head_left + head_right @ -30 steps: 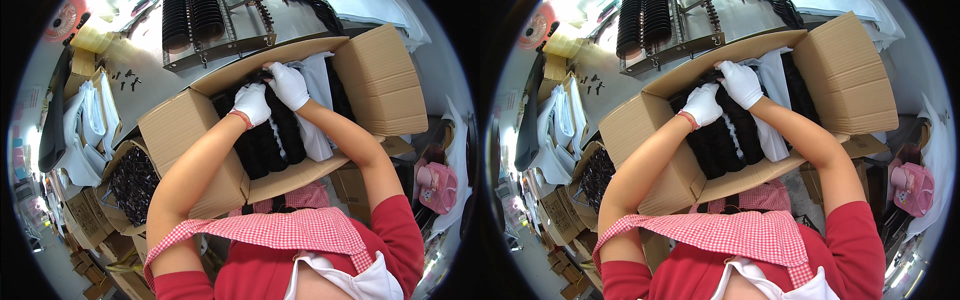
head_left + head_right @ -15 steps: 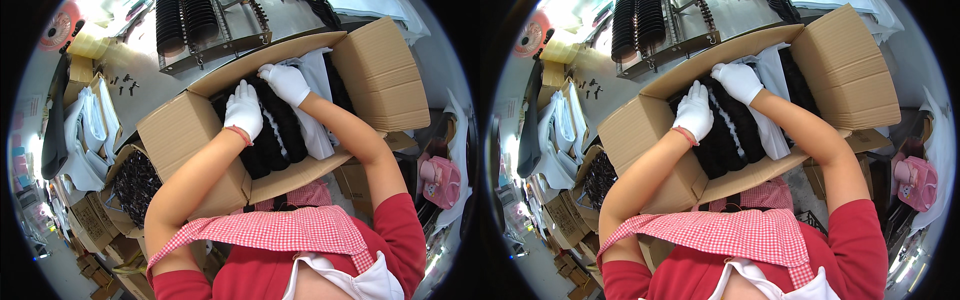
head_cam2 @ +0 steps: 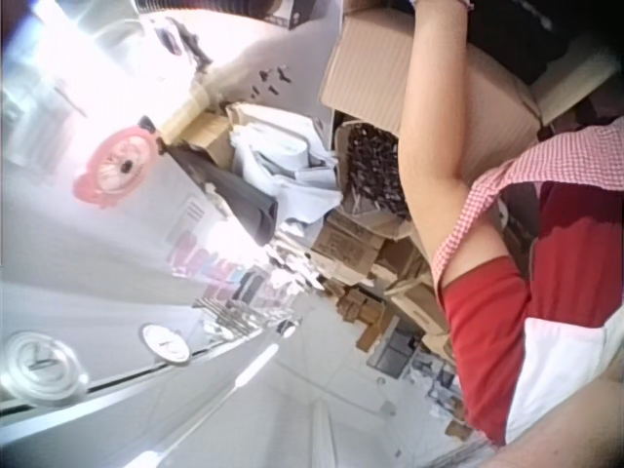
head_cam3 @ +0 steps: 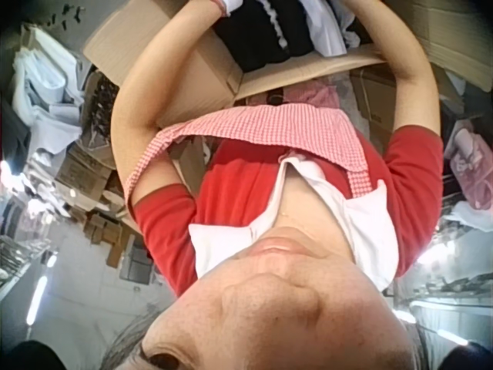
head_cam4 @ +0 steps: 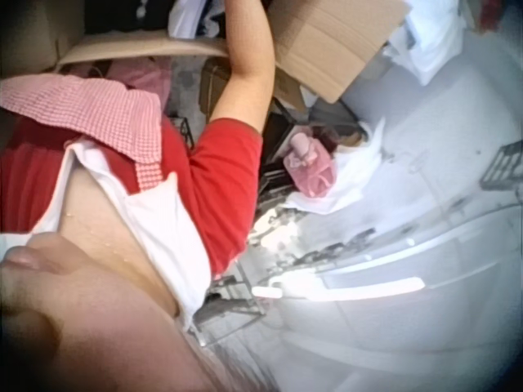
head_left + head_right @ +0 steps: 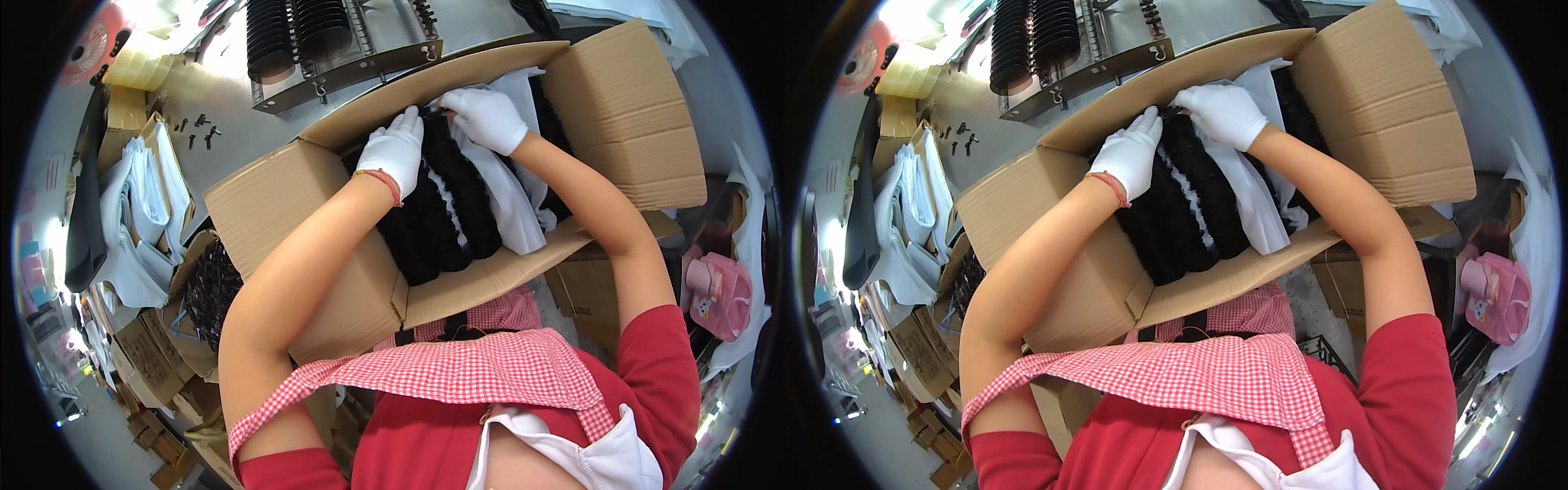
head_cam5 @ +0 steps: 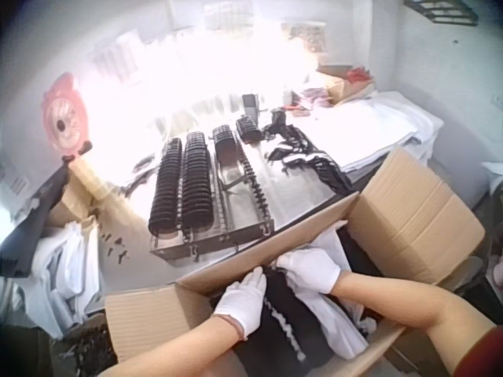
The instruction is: The person repeatedly picks up small black components from a cardboard box and places them into slots on a metal rack. They handle the components one at a time, occasionally adjusting the rack or retrieving more parts from a nearby container.
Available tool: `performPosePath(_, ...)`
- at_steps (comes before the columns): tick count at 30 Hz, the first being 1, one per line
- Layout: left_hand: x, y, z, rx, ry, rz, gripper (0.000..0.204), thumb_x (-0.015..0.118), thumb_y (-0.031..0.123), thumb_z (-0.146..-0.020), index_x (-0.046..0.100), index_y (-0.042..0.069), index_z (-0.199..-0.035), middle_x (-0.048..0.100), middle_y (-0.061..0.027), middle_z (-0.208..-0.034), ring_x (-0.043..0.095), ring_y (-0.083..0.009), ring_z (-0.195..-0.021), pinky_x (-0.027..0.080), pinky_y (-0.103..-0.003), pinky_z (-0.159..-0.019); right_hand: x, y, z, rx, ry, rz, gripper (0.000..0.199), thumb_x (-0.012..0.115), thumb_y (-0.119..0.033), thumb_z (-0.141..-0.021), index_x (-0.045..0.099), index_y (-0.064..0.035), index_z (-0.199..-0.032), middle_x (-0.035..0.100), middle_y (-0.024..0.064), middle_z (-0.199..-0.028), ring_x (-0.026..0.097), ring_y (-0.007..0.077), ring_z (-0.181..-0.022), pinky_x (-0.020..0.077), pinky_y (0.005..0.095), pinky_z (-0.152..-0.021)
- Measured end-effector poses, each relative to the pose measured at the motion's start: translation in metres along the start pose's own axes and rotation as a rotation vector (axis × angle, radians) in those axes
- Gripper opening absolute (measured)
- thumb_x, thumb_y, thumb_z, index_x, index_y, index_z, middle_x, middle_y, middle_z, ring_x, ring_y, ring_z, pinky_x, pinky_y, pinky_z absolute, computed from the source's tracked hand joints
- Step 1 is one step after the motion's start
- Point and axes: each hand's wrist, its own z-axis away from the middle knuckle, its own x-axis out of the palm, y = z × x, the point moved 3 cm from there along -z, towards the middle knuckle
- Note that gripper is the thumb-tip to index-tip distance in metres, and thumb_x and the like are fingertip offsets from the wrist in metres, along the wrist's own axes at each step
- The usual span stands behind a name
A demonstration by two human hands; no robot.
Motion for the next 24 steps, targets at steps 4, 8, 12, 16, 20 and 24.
performPosePath(4,0.008,0.005,-0.004,-0.004,0.037,0.043,0.072,0.060,0.006,-0.076,0.039,-0.004,-0.145,0.030,-0.0219,-0.158,0.031,-0.0352,-0.146,0.033,-0.045,-0.115,-0.011,0.005,0.002,0.096,0.196,-0.221,0.019,0.065,-0.008,-0.086,0.068,-0.0089,-0.105,0.069,0.0093,-0.099,0.067,0.0299,-0.091,0.0537,0.0357,-0.080)
performPosePath(8,0.010,0.026,-0.001,-0.172,0.076,0.183,0.073,0.065,0.017,-0.078,0.039,-0.005,-0.143,0.032,-0.0219,-0.156,0.031,-0.0356,-0.145,0.032,-0.045,-0.115,-0.009,0.000,0.002,0.107,0.309,-0.306,0.018,0.067,-0.009,-0.086,0.069,-0.0092,-0.104,0.067,0.0096,-0.102,0.066,0.0295,-0.092,0.0533,0.0346,-0.081)
performPosePath(12,-0.002,0.024,0.031,-0.329,-0.071,0.179,0.068,0.070,0.018,-0.079,0.043,-0.004,-0.137,0.039,-0.0231,-0.146,0.039,-0.0355,-0.138,0.040,-0.043,-0.108,-0.024,-0.030,0.000,0.064,0.293,-0.338,0.022,0.066,-0.001,-0.085,0.070,-0.0058,-0.106,0.065,0.0113,-0.098,0.065,0.0290,-0.091,0.0519,0.0331,-0.082)
performPosePath(16,-0.003,-0.024,0.031,-0.588,-0.275,0.019,0.080,0.090,0.023,-0.062,0.053,0.002,-0.129,0.052,-0.0137,-0.132,0.058,-0.0282,-0.119,0.051,-0.038,-0.094,0.005,-0.056,-0.017,0.018,0.214,-0.354,0.021,0.071,-0.008,-0.084,0.071,-0.0100,-0.105,0.068,0.0094,-0.099,0.067,0.0292,-0.088,0.0543,0.0347,-0.077)
performPosePath(20,-0.001,-0.042,0.014,-0.446,-0.316,-0.108,0.066,0.089,0.031,-0.067,0.064,0.007,-0.124,0.067,-0.0076,-0.120,0.063,-0.0252,-0.115,0.053,-0.037,-0.091,0.028,-0.065,-0.029,-0.079,0.163,-0.275,0.015,0.063,-0.017,-0.088,0.065,-0.0140,-0.103,0.069,0.0053,-0.095,0.068,0.0291,-0.085,0.0552,0.0398,-0.071)
performPosePath(24,-0.013,-0.037,0.017,-0.402,-0.309,-0.237,0.031,0.078,0.016,-0.078,0.073,0.006,-0.107,0.071,-0.0143,-0.113,0.070,-0.0286,-0.102,0.057,-0.037,-0.084,0.036,-0.046,-0.031,-0.092,-0.154,-0.005,0.012,0.058,-0.017,-0.090,0.056,-0.0126,-0.101,0.069,0.0062,-0.090,0.069,0.0298,-0.081,0.0542,0.0423,-0.066)
